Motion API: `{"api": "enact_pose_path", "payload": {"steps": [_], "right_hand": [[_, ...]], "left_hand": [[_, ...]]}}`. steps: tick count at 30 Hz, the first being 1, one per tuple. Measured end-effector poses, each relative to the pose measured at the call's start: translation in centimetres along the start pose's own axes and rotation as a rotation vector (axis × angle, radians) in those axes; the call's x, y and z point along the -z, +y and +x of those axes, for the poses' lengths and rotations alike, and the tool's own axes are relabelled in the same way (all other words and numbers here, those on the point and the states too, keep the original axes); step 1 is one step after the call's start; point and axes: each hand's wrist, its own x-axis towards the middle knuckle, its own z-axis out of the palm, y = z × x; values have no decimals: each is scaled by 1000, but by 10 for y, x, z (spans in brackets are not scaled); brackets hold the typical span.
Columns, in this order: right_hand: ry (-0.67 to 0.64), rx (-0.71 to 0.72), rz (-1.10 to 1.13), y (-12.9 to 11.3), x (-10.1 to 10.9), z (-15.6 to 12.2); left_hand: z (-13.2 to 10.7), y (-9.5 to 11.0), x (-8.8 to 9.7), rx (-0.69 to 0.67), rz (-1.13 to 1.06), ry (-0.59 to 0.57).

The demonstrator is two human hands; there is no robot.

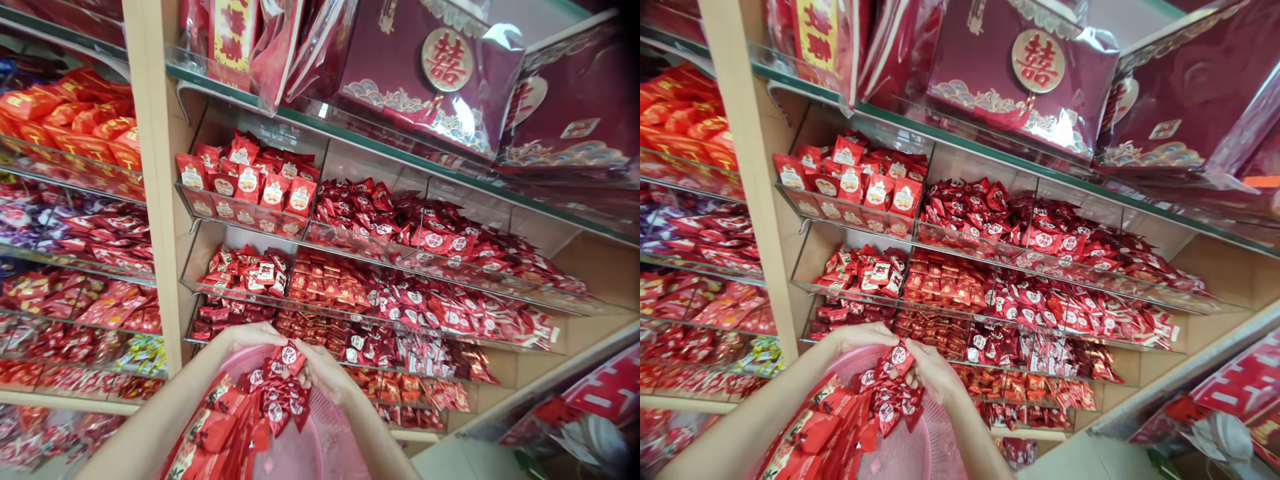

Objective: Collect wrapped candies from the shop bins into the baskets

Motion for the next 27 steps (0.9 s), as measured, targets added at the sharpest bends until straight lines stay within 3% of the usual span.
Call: {"api": "enact_pose_path", "payload": {"steps": [8, 15, 18, 21, 27], "right_hand": [[30, 18, -192, 7, -3, -3], [5, 13, -151, 14, -3, -8], [60, -23, -185, 12, -2, -5], [142, 76, -189, 8, -2, 1], [92, 102, -46, 0, -1, -3]], "left_hand": [[5, -9, 11, -27, 94, 53], [4, -5, 10, -37, 155, 53], [5, -3, 11, -33, 163, 24], [7, -2, 11, -35, 147, 8], [3, -2, 8, 36, 81, 104]]}}
